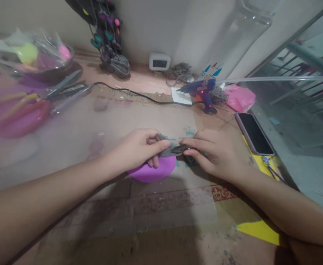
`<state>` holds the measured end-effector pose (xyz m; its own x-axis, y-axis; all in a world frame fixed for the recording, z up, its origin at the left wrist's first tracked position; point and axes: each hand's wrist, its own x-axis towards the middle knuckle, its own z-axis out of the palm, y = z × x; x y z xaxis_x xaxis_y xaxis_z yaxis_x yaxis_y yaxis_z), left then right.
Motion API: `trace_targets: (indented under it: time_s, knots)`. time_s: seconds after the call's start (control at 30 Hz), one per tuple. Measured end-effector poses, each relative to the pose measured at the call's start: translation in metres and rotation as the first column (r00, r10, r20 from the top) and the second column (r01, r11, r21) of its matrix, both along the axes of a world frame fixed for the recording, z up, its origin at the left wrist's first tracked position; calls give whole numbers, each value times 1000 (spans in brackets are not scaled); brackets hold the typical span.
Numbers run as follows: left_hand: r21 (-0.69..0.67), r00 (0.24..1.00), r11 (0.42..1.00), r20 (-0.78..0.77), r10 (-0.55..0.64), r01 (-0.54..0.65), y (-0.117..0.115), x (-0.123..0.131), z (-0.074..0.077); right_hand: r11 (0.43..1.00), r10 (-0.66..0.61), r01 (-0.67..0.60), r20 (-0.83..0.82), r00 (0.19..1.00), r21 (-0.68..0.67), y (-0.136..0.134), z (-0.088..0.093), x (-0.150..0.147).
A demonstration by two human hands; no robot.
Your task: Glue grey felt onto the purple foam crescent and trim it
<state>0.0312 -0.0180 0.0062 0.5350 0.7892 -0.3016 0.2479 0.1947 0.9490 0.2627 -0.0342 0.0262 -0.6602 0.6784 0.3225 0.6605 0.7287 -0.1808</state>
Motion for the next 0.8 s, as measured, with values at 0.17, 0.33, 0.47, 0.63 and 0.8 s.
trace_targets:
  time_s: [0.17,0.33,0.47,0.63,0.8]
  knots:
    - [2,1000,1000,-12,6,-6,0,0,2,998,7,-9,32,999,60,0,0,-1]
    - [-10,1000,1000,11,-9,9,0,-1,1,997,8,-14,83,997,76,2,2,-1]
    - [-19,999,1000,26,-24,25,1,-1,-1,996,21,-28,94,995,81,3,0,0]
    - [-23,999,999,25,-39,40,2,-1,1,993,55,-63,76,996,103,6,-2,2]
    - [-32,999,999,24,-30,30,2,0,3,995,56,-61,67,996,78,5,-2,2]
